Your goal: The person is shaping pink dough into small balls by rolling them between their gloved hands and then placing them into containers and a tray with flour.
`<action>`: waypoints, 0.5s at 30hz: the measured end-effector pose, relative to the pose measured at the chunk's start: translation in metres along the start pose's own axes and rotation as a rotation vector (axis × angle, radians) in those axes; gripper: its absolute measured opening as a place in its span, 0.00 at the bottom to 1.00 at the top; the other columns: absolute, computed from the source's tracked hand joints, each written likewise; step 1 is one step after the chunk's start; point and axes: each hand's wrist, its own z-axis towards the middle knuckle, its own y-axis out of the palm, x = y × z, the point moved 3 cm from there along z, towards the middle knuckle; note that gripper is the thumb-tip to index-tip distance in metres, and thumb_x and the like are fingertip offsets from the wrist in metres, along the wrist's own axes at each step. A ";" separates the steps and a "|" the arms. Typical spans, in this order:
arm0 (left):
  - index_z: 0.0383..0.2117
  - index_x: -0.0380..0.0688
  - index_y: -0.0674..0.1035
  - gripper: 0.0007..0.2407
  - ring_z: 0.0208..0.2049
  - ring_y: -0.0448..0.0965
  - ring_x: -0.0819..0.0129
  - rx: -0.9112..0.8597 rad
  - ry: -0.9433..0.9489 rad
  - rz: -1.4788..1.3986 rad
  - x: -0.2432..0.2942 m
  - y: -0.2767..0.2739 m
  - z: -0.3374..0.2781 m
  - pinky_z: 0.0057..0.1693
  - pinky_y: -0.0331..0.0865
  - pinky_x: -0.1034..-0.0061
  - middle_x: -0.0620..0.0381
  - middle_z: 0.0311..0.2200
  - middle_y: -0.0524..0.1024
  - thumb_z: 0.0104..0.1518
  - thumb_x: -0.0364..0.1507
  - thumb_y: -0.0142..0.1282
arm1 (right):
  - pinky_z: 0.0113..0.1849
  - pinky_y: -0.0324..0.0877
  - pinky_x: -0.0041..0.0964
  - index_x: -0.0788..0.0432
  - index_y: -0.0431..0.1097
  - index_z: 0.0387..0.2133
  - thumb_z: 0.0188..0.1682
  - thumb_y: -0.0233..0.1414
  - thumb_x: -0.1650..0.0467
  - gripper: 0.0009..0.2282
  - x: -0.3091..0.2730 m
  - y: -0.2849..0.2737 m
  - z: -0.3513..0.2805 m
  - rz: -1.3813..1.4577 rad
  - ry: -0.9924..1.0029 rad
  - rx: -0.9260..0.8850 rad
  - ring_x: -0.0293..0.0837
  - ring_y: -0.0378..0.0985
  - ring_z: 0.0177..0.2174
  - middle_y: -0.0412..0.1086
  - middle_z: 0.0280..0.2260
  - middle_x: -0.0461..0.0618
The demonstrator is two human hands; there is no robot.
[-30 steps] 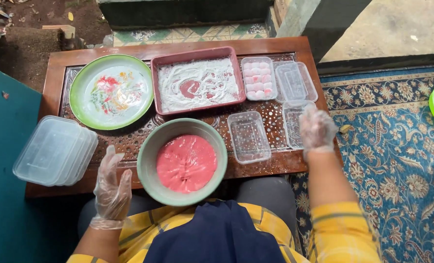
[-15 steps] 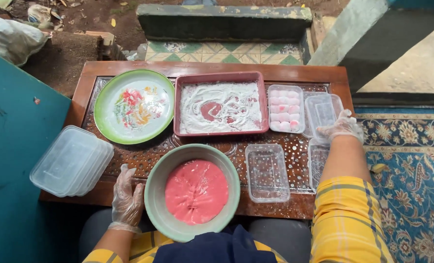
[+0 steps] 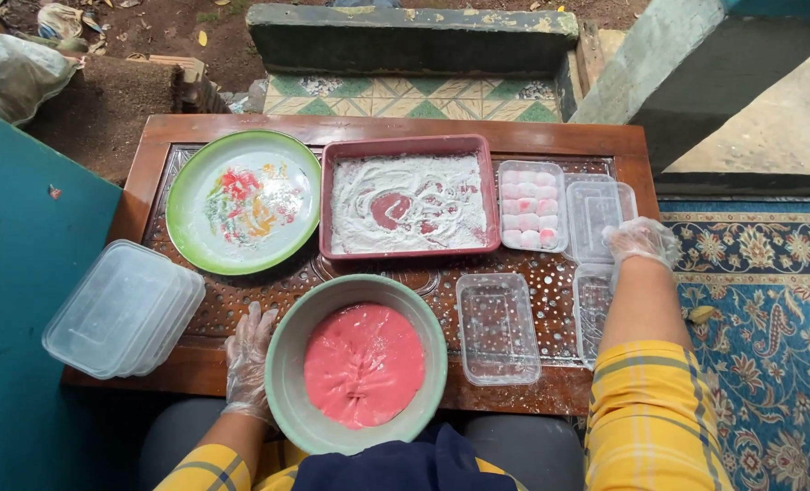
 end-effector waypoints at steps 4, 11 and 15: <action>0.71 0.65 0.53 0.35 0.75 0.40 0.49 -0.026 0.011 0.109 -0.005 0.008 0.002 0.71 0.33 0.41 0.61 0.76 0.41 0.54 0.43 0.53 | 0.46 0.70 0.59 0.65 0.70 0.54 0.44 0.53 0.57 0.29 -0.002 0.000 0.003 0.119 0.035 0.190 0.66 0.73 0.50 0.69 0.53 0.67; 0.71 0.64 0.54 0.35 0.75 0.42 0.48 -0.033 0.021 0.143 -0.005 0.006 0.002 0.70 0.35 0.38 0.60 0.76 0.43 0.54 0.43 0.53 | 0.44 0.70 0.58 0.56 0.62 0.56 0.44 0.55 0.67 0.24 0.007 0.030 0.047 0.076 0.031 0.088 0.68 0.75 0.49 0.70 0.51 0.64; 0.71 0.66 0.53 0.36 0.75 0.40 0.50 -0.067 -0.027 0.154 -0.004 0.008 0.003 0.70 0.35 0.41 0.63 0.76 0.40 0.53 0.46 0.51 | 0.46 0.70 0.58 0.58 0.69 0.50 0.46 0.56 0.68 0.18 0.001 0.024 0.053 0.002 0.020 0.025 0.67 0.76 0.50 0.73 0.51 0.66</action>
